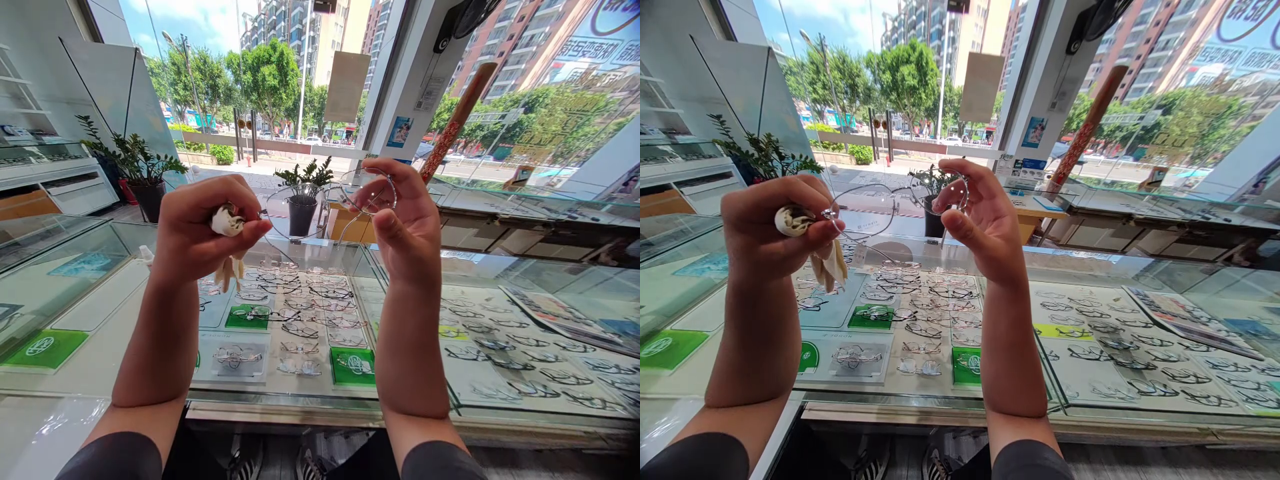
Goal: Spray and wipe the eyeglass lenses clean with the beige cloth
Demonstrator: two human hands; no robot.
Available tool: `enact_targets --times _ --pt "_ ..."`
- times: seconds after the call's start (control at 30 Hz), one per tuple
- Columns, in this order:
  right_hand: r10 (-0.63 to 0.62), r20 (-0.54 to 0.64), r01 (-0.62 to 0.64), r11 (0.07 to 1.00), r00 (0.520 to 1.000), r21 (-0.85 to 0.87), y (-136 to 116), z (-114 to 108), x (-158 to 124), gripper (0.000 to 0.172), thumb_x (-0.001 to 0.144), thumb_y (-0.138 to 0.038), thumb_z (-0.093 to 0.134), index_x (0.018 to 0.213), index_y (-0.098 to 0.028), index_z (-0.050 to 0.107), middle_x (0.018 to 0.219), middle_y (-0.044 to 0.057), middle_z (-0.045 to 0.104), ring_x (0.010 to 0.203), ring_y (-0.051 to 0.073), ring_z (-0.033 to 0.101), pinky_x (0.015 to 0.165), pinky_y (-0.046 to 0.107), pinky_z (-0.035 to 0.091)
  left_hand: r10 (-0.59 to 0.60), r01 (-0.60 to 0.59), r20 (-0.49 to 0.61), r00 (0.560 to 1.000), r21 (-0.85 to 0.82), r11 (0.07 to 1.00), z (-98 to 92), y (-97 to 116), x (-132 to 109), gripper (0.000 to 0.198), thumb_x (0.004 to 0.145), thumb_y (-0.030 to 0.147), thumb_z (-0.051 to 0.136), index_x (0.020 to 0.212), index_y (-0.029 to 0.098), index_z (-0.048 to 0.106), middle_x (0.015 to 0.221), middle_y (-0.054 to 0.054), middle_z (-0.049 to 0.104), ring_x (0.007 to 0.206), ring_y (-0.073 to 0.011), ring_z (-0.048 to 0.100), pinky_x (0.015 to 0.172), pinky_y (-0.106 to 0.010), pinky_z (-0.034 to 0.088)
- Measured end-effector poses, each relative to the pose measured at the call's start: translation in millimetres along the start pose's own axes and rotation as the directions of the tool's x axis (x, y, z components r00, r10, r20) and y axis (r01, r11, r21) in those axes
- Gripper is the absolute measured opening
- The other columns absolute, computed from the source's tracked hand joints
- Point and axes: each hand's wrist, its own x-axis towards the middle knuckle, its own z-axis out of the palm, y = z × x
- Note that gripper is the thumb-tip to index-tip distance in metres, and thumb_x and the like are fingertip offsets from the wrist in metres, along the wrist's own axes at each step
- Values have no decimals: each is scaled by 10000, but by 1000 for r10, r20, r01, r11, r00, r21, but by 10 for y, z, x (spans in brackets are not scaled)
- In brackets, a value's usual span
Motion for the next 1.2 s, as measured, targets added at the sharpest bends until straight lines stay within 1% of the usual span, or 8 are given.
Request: enact_targets --times 0.3,0.47,0.57,0.73,0.83,0.9,1.03,1.2 --pt "26 11 -26 999 1000 -48 23 -30 9 621 897 -794 750 1361 -388 679 1349 43 679 1016 249 707 819 444 667 -88 88 17 996 -25 996 -37 28 -70 243 817 207 950 853 203 709 656 21 624 522 -94 542 423 -251 352" --pt "30 19 -29 998 999 -54 47 -52 5 609 908 -805 728 1352 -390 692 1367 39 683 1024 243 708 740 399 666 -101 103 137 985 -7 995 -110 38 -103 242 766 174 935 873 205 720 673 2 658 514 -111 529 396 -261 355" --pt "26 40 -24 999 999 -35 63 -57 6 596 909 -800 733 1348 -398 713 1310 34 702 1007 243 715 755 412 681 -140 139 188 972 20 990 -121 76 -104 222 771 161 906 857 226 712 672 8 669 511 -112 524 414 -262 364" --pt "25 57 -27 999 998 25 57 -55 -3 555 917 -728 778 1356 -392 738 1272 31 721 917 214 698 811 433 699 -169 162 192 967 52 985 -106 119 -87 183 774 169 867 837 243 712 638 18 651 495 -116 513 416 -263 362" --pt "38 57 -38 999 998 -2 47 -60 -7 579 910 -756 769 1355 -389 721 1263 42 698 992 240 721 833 452 700 -168 156 192 967 76 985 -118 106 -57 182 763 183 870 826 247 712 612 27 617 494 -119 508 425 -268 389" --pt "41 50 -40 999 998 -26 38 -61 -5 603 904 -779 760 1354 -383 703 1276 56 679 1059 269 728 847 477 700 -130 111 189 973 109 988 -128 91 -33 187 761 176 869 826 243 708 604 35 608 481 -110 502 416 -258 394" --pt "18 22 -17 999 1000 -51 -2 -31 1 570 917 -739 774 1351 -377 702 1257 55 681 1054 275 720 887 500 687 -59 29 137 989 212 977 -115 75 -12 187 770 127 844 839 221 698 626 47 618 462 -72 467 386 -219 356" --pt "-45 -65 41 998 997 -53 -85 47 0 442 922 -568 853 1312 -380 763 1295 31 729 885 214 672 841 448 665 -117 127 -53 992 278 952 -50 65 -45 171 793 171 849 799 225 688 627 53 605 479 -67 435 393 -247 311"
